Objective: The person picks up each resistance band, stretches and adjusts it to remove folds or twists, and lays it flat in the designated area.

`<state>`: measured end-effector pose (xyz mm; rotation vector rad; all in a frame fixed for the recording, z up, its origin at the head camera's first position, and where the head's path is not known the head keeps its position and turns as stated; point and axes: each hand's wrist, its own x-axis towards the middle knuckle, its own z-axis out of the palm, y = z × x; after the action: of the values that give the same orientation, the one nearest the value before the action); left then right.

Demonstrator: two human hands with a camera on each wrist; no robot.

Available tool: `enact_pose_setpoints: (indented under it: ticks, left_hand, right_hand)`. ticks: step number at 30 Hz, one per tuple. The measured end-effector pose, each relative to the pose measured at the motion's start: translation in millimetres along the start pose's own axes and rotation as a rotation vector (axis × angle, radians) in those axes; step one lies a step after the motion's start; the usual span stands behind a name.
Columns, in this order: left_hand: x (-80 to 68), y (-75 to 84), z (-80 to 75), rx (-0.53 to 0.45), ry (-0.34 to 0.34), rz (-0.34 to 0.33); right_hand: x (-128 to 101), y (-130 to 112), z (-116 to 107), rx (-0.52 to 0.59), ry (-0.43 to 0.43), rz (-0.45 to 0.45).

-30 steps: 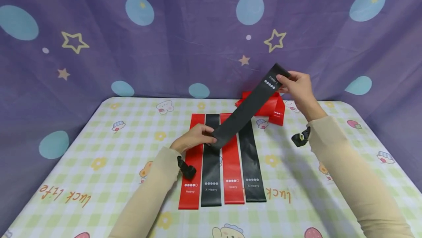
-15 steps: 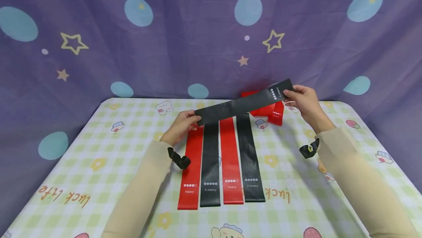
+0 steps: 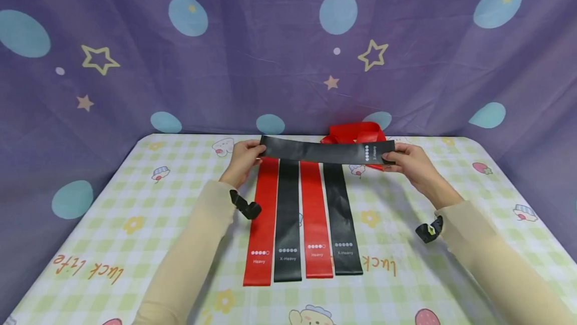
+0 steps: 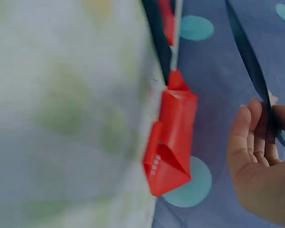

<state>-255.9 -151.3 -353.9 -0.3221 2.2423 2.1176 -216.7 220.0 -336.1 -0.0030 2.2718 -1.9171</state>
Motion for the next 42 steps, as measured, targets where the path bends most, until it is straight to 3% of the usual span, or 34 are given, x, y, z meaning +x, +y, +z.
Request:
enact_pose_setpoints:
  ticks: [4,9,13,19,24,29,42]
  left_hand:
    - [1.9,6.4,6.0,0.026,0.034,0.015]
    - [5.6,10.0,15.6,0.027,0.026,0.065]
    - [9.6,10.3,20.9,0.045,0.040,0.111]
    - [17.6,13.1,29.1,0.105,0.051,0.191]
    - [21.0,18.0,44.0,0.158,0.053,0.201]
    - [18.9,19.4,64.1,0.218,0.050,0.207]
    - [17.4,10.0,98.8,0.390,-0.101,0.331]
  right_hand:
    - [-12.3,13.9,2.2,-0.036,-0.067,0.030]
    - [-32.1,28.1,6.0,-0.032,-0.121,0.094]
    - [-43.1,44.3,7.5,0.023,-0.186,0.116]
    - [-56.9,59.9,5.6,0.136,-0.375,0.106]
    - [-70.3,57.0,10.2,0.030,-0.480,0.175]
    - [-82.7,59.8,12.5,-0.045,-0.573,0.167]
    - [-104.4,62.7,13.9,-0.009,-0.808,0.188]
